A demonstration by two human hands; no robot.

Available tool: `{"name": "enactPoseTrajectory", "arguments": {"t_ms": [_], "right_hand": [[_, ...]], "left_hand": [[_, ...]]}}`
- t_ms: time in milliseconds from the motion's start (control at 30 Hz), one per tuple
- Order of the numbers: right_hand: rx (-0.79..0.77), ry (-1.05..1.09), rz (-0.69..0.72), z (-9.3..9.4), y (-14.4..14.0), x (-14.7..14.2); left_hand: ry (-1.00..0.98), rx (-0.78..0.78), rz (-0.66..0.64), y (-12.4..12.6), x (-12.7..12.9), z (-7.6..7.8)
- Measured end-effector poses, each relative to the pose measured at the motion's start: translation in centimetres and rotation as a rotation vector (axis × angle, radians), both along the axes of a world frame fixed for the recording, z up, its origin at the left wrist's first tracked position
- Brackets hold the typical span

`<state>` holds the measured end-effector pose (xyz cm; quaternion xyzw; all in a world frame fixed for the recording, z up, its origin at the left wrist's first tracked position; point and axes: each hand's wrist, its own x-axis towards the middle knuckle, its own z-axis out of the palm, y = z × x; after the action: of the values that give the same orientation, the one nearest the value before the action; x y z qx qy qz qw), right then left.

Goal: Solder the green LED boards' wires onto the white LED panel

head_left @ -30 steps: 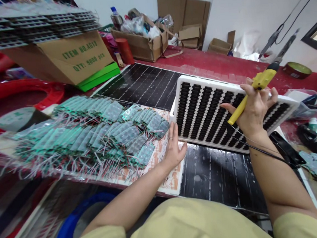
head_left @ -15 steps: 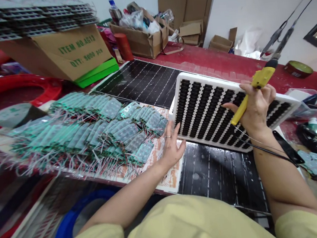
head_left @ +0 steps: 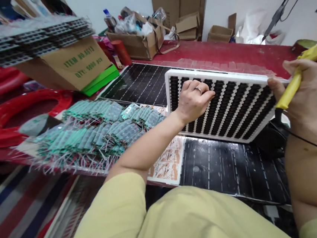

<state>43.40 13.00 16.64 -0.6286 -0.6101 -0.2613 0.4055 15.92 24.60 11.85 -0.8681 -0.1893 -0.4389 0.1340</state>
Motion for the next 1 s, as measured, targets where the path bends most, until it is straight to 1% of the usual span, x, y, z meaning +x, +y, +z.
{"name": "enactPoseTrajectory", "arguments": {"t_ms": [67,133,233,367,467,567,733,833,900,1000], "right_hand": [[-0.010,0.045,0.015,-0.2,0.0,0.4],[-0.026,0.114,0.071,-0.5,0.0,0.8],[-0.047,0.193,0.148,-0.9,0.3,1.0],[-0.005,0.170,0.153,-1.1,0.6,0.3],[0.033,0.133,0.154,-1.2,0.5,-0.3],[0.035,0.122,0.160,-1.3,0.3,-0.6],[0.030,0.131,0.187,-1.7,0.4,-0.3],[0.062,0.115,0.193,-1.9,0.7,-0.3],[0.085,0.127,0.202,-2.0,0.8,-0.4],[0.086,0.148,0.204,-2.0,1.0,-0.5]], "left_hand": [[0.049,0.028,0.006,0.5,0.3,-0.1],[0.083,0.047,0.012,0.7,0.3,-0.1],[0.123,0.022,0.013,0.9,0.2,0.0],[0.179,-0.014,-0.006,1.4,0.1,-0.2],[0.188,0.047,-0.005,1.7,0.0,-0.6],[0.187,0.122,0.015,1.7,0.0,-0.8],[0.171,0.203,-0.007,0.9,0.1,-0.2],[0.182,0.239,-0.003,0.6,0.3,0.3],[0.196,0.217,0.001,0.7,0.4,0.3],[0.207,0.126,-0.012,1.2,0.5,0.0]]}}
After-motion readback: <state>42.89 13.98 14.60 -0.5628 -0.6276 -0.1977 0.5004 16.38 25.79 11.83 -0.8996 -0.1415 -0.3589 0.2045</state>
